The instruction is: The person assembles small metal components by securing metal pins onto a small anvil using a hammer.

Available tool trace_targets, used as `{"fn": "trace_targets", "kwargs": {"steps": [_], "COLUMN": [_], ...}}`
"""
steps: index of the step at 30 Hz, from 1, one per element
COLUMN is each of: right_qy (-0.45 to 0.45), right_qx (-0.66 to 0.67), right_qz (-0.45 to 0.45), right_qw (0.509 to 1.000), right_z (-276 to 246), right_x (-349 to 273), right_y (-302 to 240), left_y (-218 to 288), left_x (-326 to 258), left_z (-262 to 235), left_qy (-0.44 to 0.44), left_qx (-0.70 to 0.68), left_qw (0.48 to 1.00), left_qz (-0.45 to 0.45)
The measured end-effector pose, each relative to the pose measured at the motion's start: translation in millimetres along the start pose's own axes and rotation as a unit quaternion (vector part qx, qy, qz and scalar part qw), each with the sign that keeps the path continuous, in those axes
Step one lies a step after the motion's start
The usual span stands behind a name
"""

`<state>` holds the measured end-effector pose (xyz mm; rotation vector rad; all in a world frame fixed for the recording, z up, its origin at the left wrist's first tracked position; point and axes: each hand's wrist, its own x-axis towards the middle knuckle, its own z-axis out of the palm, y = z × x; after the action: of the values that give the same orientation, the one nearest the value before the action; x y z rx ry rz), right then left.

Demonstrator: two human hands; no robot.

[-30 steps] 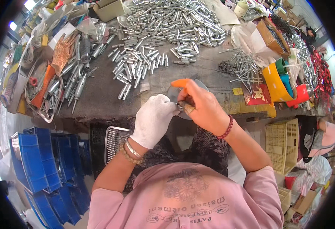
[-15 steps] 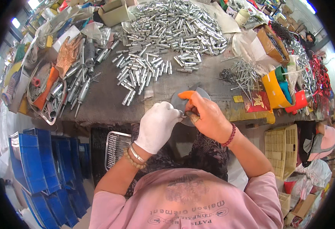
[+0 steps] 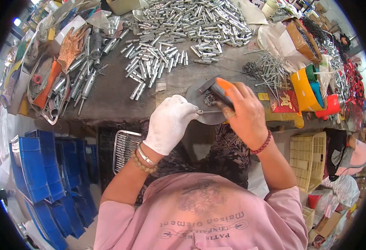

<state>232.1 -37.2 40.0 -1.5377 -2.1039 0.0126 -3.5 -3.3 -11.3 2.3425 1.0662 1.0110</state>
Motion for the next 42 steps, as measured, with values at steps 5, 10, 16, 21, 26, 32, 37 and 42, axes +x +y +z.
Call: {"fn": "trace_targets", "kwargs": {"steps": [5, 10, 16, 21, 26, 32, 37, 42], "right_qy": [-0.054, -0.017, 0.082, 0.008, 0.136, -0.024, -0.054, -0.080], "right_qx": [-0.037, 0.131, 0.101, 0.033, 0.094, 0.118, -0.044, 0.020], "right_qz": [0.056, 0.085, -0.004, -0.036, -0.038, 0.044, -0.015, 0.078], "right_qw": [0.996, 0.988, 0.991, 0.999, 0.986, 0.992, 0.997, 0.994], "right_z": [0.9, -21.7, -24.4, -14.2, -25.2, -2.9, -12.0, -0.8], "right_x": [-24.3, -36.8, -48.1, -50.0, -41.8, -29.8, -31.7, -54.4], "right_y": [24.5, 10.1, -4.1, 3.1, -10.5, 21.6, -2.4, -17.3], "left_y": [0.2, 1.8, -2.0, -2.1, -9.8, -7.7, -3.6, 1.1], "left_x": [0.6, 1.9, 5.2, 6.4, 1.7, 1.0, -4.2, -7.2], "left_z": [0.7, 0.3, -0.9, -1.1, 3.5, 3.6, 2.5, 0.4], "left_qy": [-0.002, -0.011, -0.022, -0.038, -0.017, -0.007, 0.006, 0.009], "left_qx": [-0.025, -0.015, -0.076, -0.078, -0.091, -0.102, -0.079, -0.043], "left_qw": [1.000, 1.000, 0.997, 0.995, 0.995, 0.994, 0.996, 0.998], "left_qz": [-0.003, -0.011, -0.008, -0.045, -0.025, -0.035, -0.041, -0.042]}}
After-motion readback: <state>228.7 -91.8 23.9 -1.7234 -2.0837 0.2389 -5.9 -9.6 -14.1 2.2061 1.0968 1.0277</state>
